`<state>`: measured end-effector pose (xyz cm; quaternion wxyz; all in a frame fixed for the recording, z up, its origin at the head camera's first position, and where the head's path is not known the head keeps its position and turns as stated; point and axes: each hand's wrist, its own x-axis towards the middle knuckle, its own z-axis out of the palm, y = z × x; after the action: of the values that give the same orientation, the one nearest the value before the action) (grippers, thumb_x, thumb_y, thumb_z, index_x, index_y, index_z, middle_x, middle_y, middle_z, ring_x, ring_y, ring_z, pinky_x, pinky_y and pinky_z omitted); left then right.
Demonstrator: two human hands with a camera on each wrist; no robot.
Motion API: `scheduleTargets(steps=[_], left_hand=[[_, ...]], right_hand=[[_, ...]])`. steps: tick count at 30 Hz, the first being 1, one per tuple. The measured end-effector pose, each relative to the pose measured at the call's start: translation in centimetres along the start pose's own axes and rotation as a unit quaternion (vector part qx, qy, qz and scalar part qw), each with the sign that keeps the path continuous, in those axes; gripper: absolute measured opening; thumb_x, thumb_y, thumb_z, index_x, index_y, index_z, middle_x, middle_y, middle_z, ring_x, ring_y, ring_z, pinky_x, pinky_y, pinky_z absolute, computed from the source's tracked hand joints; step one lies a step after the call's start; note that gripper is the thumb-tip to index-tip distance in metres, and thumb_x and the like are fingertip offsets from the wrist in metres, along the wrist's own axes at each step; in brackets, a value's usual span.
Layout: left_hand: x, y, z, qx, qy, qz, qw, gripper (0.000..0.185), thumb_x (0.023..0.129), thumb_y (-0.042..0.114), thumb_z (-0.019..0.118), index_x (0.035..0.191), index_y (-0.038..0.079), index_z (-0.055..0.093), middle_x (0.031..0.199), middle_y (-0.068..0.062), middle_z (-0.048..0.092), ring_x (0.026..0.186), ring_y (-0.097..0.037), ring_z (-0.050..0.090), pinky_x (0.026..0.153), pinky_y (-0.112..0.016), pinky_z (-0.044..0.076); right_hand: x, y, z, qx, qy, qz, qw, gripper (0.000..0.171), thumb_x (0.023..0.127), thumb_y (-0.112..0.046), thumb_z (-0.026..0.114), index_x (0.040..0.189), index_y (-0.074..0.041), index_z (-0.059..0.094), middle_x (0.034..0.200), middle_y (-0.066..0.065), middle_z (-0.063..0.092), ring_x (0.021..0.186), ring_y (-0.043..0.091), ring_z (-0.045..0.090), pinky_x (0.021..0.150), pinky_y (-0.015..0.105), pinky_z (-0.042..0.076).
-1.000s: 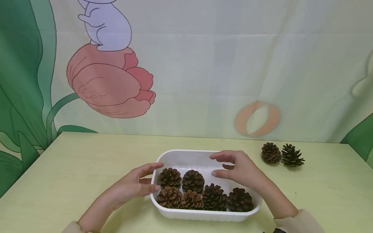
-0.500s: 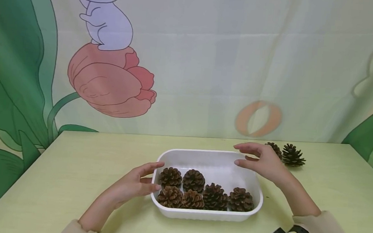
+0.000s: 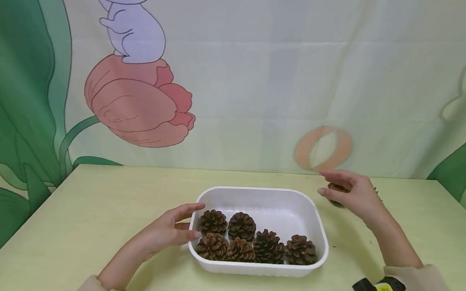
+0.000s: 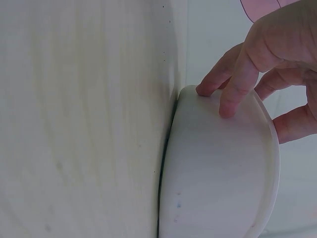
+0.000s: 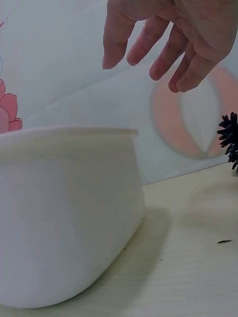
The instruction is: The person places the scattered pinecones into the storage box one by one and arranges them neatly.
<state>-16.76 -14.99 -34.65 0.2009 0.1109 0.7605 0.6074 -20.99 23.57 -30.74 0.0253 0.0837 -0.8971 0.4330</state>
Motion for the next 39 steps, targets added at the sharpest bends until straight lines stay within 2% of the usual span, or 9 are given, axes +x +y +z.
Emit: scheduleTargets(steps=[4, 7, 14, 17, 19, 23, 30, 35, 39], left_hand=[[0.0, -0.1, 0.0, 0.002, 0.003, 0.000, 1.0000, 0.066, 0.081, 0.008, 0.065, 0.139, 0.006, 0.032, 0.139, -0.025, 0.031, 0.122, -0.040, 0.043, 0.092, -0.040, 0.048], [0.0, -0.1, 0.0, 0.001, 0.004, -0.001, 1.0000, 0.066, 0.081, 0.009, 0.065, 0.139, 0.007, 0.032, 0.139, -0.025, 0.031, 0.123, -0.040, 0.042, 0.092, -0.040, 0.048], [-0.1, -0.1, -0.1, -0.005, 0.002, -0.004, 1.0000, 0.068, 0.081, 0.008, 0.065, 0.140, 0.006, 0.031, 0.141, -0.025, 0.028, 0.122, -0.040, 0.043, 0.091, -0.040, 0.048], [-0.1, -0.1, -0.1, -0.005, 0.002, 0.000, 1.0000, 0.067, 0.081, 0.008, 0.064, 0.140, 0.006, 0.031, 0.140, -0.025, 0.029, 0.122, -0.040, 0.043, 0.091, -0.040, 0.048], [-0.1, -0.1, -0.1, -0.004, 0.001, 0.002, 1.0000, 0.067, 0.081, 0.008, 0.064, 0.140, 0.006, 0.031, 0.140, -0.025, 0.030, 0.122, -0.041, 0.042, 0.091, -0.041, 0.048], [0.0, -0.1, -0.1, 0.000, 0.002, 0.003, 1.0000, 0.067, 0.081, 0.008, 0.064, 0.140, 0.006, 0.032, 0.139, -0.026, 0.031, 0.123, -0.042, 0.041, 0.091, -0.041, 0.048], [0.0, -0.2, -0.2, -0.002, 0.002, 0.000, 1.0000, 0.066, 0.082, 0.008, 0.064, 0.140, 0.007, 0.032, 0.138, -0.025, 0.032, 0.122, -0.041, 0.042, 0.091, -0.041, 0.048], [0.0, -0.2, -0.2, -0.001, 0.002, 0.001, 1.0000, 0.066, 0.082, 0.008, 0.064, 0.140, 0.007, 0.032, 0.138, -0.025, 0.033, 0.123, -0.042, 0.042, 0.091, -0.041, 0.048], [0.0, -0.1, -0.2, 0.003, 0.001, 0.003, 1.0000, 0.067, 0.081, 0.009, 0.065, 0.139, 0.006, 0.032, 0.139, -0.026, 0.031, 0.124, -0.044, 0.039, 0.092, -0.043, 0.047]], right_hand=[[0.3, 0.8, -0.8, -0.006, 0.022, 0.008, 1.000, 0.057, 0.083, -0.038, 0.064, 0.128, -0.007, 0.050, 0.125, 0.016, 0.054, 0.112, 0.020, 0.051, 0.073, 0.008, 0.045], [0.5, 1.5, -1.3, -0.006, 0.034, 0.016, 0.999, 0.059, 0.083, -0.039, 0.063, 0.130, -0.006, 0.048, 0.129, 0.018, 0.050, 0.120, 0.029, 0.046, 0.074, 0.004, 0.040], [0.8, 3.3, -2.5, -0.003, 0.069, 0.021, 0.997, 0.061, 0.084, -0.038, 0.062, 0.131, -0.002, 0.044, 0.134, 0.020, 0.045, 0.123, 0.036, 0.041, 0.079, 0.006, 0.042], [1.0, 4.2, -2.9, 0.000, 0.092, 0.028, 0.995, 0.060, 0.084, -0.037, 0.062, 0.131, -0.004, 0.045, 0.135, 0.017, 0.043, 0.124, 0.035, 0.038, 0.088, 0.011, 0.044], [1.0, 4.8, -3.2, 0.007, 0.107, 0.037, 0.994, 0.060, 0.084, -0.037, 0.061, 0.132, -0.004, 0.044, 0.137, 0.017, 0.040, 0.127, 0.035, 0.035, 0.100, 0.020, 0.040], [1.1, 6.0, -3.7, 0.006, 0.127, 0.058, 0.990, 0.065, 0.085, -0.038, 0.060, 0.134, -0.001, 0.040, 0.140, 0.024, 0.034, 0.129, 0.040, 0.030, 0.106, 0.047, 0.030], [1.9, 8.8, -4.2, 0.001, 0.102, 0.096, 0.990, 0.072, 0.085, -0.042, 0.058, 0.139, -0.002, 0.031, 0.144, 0.025, 0.027, 0.130, 0.046, 0.023, 0.102, 0.059, 0.028], [2.9, 12.5, -4.5, -0.014, 0.083, 0.120, 0.989, 0.085, 0.078, -0.058, 0.058, 0.142, -0.011, 0.028, 0.146, 0.021, 0.026, 0.131, 0.043, 0.024, 0.100, 0.058, 0.032], [3.0, 13.2, -4.5, -0.018, 0.061, 0.127, 0.990, 0.087, 0.079, -0.056, 0.058, 0.144, -0.011, 0.023, 0.146, 0.024, 0.023, 0.130, 0.045, 0.023, 0.100, 0.059, 0.031]])
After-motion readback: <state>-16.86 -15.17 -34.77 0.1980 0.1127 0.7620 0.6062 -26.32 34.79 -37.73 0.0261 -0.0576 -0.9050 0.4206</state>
